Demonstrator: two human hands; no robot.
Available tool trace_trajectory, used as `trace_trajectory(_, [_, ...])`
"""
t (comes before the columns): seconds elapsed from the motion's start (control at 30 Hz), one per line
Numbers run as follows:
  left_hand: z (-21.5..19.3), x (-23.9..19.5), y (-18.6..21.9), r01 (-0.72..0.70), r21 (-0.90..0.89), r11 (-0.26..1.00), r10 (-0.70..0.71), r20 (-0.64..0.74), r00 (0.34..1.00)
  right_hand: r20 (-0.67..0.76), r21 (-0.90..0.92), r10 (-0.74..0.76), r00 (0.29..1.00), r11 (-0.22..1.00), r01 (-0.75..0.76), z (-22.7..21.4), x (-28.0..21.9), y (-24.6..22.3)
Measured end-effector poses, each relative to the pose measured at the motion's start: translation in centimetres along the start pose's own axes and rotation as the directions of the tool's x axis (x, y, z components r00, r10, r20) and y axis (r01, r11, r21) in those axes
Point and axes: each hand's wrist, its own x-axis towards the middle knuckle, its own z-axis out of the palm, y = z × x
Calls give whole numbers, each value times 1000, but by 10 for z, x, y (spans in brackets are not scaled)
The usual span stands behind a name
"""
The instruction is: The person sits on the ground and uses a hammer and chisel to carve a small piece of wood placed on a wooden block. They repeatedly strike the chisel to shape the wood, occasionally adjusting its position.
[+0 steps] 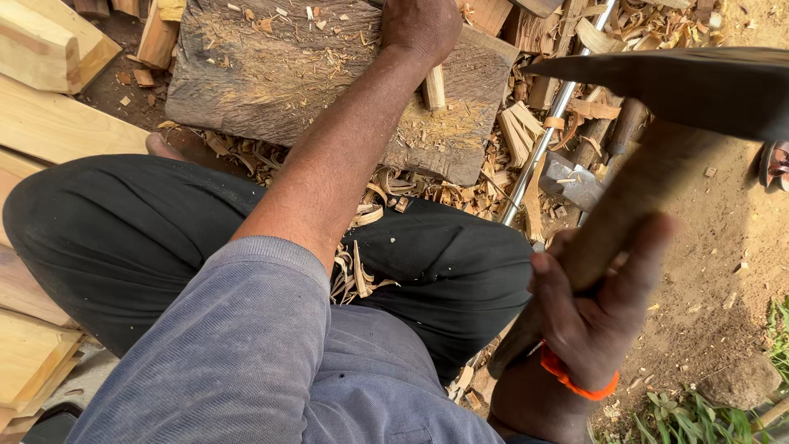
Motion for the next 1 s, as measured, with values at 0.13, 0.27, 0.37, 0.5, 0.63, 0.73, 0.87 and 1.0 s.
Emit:
trace_trajectory(0.13, [-4,-1,3,14,-57,998,-14,-3,1000,-106,-42,114,988,992,-119,16,5,-12])
trace_trajectory(0.27, [-11,-1,10,-93,82,992,97,-37,995,174,-504,79,982,863,20,50,37,33])
trace_trajectory(0.37, [-11,0,14,-157,61,986,163,-99,982,108,-419,122,987,905,-66,39,27,44])
trace_trajectory(0.5, [-5,-2,2,-68,32,997,68,2,998,-123,53,97,988,994,-91,14,-14,7])
trace_trajectory(0.63, [-2,2,6,-49,38,998,48,31,998,-83,-119,35,996,992,-45,19,-1,-10])
trace_trajectory(0.73, [-8,0,11,-158,48,986,162,-83,983,211,-476,61,976,878,48,51,34,23])
trace_trajectory(0.87, [-23,1,11,-239,56,969,245,-140,959,42,-353,100,994,932,-79,44,34,35])
trace_trajectory(1.0, [-16,-8,8,-25,-20,999,27,106,994,-110,0,59,992,998,-59,7,5,-11])
